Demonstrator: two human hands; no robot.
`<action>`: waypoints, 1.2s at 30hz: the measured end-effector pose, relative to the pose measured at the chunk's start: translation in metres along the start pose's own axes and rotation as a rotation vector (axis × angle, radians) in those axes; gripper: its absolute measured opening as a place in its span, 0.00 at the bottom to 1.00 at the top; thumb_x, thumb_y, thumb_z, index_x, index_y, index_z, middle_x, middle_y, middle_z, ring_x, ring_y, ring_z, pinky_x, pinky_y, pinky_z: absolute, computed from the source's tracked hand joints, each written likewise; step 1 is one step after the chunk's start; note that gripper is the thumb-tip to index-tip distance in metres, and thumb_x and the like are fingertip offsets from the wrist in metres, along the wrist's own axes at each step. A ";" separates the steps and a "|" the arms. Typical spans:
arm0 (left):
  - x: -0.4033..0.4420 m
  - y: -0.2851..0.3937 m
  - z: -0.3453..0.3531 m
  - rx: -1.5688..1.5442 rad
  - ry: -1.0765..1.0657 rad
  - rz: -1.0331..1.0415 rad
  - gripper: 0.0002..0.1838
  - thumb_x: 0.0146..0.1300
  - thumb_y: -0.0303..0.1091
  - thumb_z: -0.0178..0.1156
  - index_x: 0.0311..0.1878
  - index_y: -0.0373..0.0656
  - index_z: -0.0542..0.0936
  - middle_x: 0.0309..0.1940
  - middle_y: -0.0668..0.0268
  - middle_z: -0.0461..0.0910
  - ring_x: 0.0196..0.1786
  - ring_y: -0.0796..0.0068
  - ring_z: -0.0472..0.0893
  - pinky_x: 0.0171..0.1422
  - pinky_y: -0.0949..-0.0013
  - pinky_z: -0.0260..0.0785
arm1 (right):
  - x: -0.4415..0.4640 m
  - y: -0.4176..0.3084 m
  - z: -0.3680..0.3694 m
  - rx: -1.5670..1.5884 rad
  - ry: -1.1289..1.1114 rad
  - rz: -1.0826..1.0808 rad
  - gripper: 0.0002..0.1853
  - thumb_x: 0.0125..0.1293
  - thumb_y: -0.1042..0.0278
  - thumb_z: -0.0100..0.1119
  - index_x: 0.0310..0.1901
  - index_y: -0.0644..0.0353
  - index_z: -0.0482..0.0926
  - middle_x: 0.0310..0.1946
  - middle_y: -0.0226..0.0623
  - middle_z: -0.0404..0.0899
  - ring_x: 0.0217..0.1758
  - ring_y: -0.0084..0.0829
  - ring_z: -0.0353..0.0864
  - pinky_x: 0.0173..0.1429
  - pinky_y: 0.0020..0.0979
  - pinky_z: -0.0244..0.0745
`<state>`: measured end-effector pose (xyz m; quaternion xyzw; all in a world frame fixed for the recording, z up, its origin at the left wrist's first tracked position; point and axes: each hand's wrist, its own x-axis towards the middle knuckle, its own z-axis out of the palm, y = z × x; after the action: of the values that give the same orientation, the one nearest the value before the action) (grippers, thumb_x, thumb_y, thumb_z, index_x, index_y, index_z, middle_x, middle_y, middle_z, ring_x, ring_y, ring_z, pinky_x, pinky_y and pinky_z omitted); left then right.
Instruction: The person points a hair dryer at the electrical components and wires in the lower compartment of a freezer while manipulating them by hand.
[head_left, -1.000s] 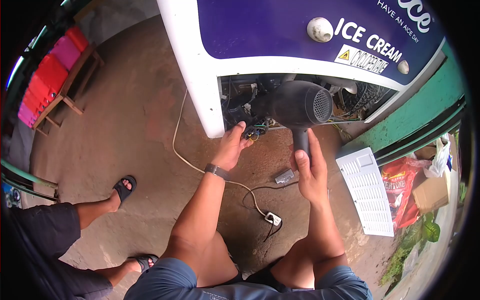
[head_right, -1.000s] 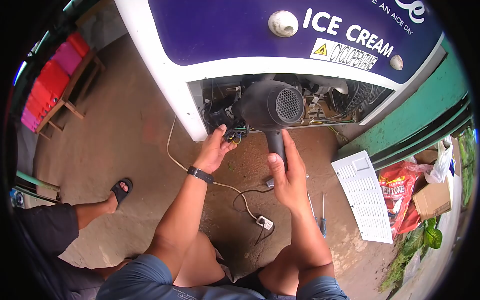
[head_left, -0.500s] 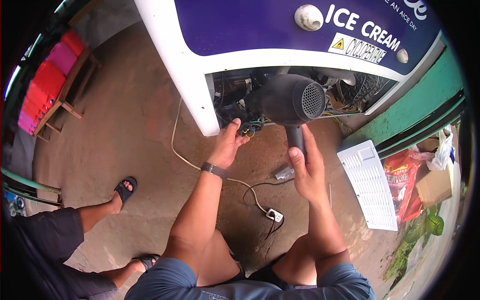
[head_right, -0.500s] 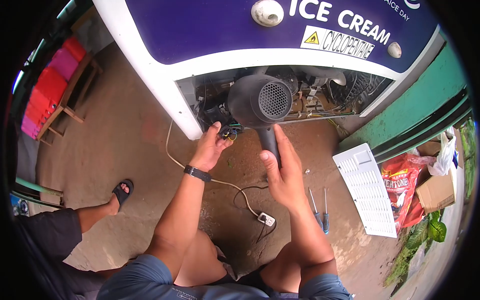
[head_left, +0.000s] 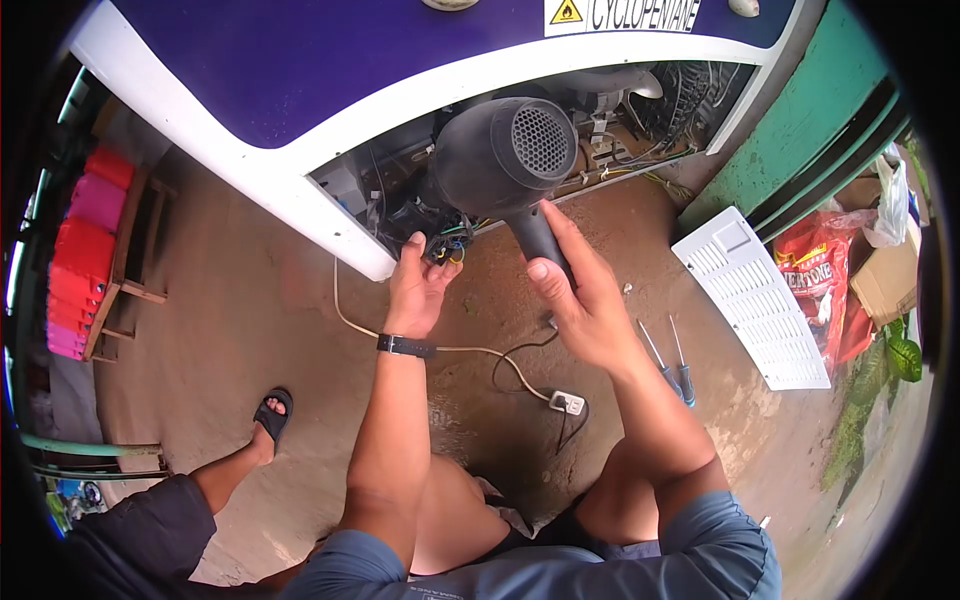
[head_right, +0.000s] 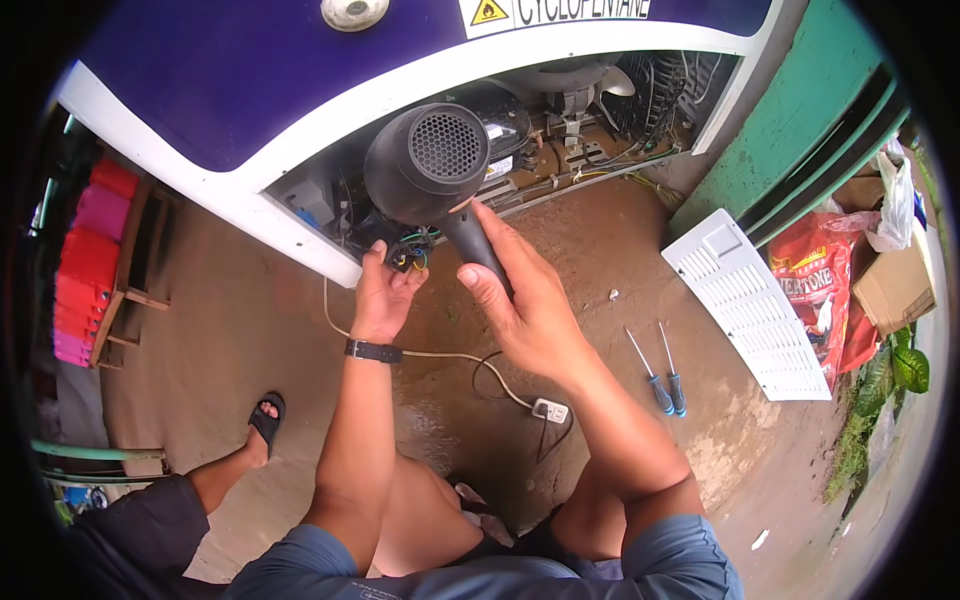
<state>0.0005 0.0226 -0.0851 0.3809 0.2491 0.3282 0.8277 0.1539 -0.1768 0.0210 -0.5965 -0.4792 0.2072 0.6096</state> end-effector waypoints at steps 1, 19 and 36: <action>0.000 0.000 0.000 0.006 -0.004 -0.005 0.22 0.76 0.55 0.58 0.46 0.41 0.81 0.17 0.75 0.64 0.33 0.75 0.76 0.59 0.59 0.74 | 0.000 0.000 0.000 0.011 -0.004 -0.027 0.33 0.79 0.60 0.62 0.78 0.65 0.66 0.68 0.56 0.76 0.69 0.48 0.80 0.72 0.39 0.72; -0.008 0.007 0.018 -0.041 0.053 0.012 0.24 0.75 0.56 0.60 0.50 0.41 0.83 0.20 0.75 0.68 0.29 0.79 0.72 0.56 0.58 0.75 | 0.004 -0.004 0.004 -0.035 0.015 -0.226 0.34 0.77 0.63 0.63 0.78 0.66 0.63 0.55 0.56 0.78 0.56 0.55 0.81 0.62 0.42 0.77; -0.009 0.010 0.024 -0.041 0.061 0.039 0.21 0.76 0.53 0.59 0.50 0.42 0.82 0.23 0.75 0.72 0.26 0.82 0.69 0.53 0.58 0.78 | 0.005 -0.003 0.003 0.008 -0.014 -0.190 0.34 0.78 0.63 0.62 0.78 0.66 0.63 0.54 0.56 0.78 0.55 0.54 0.83 0.61 0.44 0.78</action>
<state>0.0068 0.0092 -0.0619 0.3584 0.2598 0.3608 0.8209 0.1523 -0.1716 0.0248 -0.5446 -0.5371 0.1545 0.6254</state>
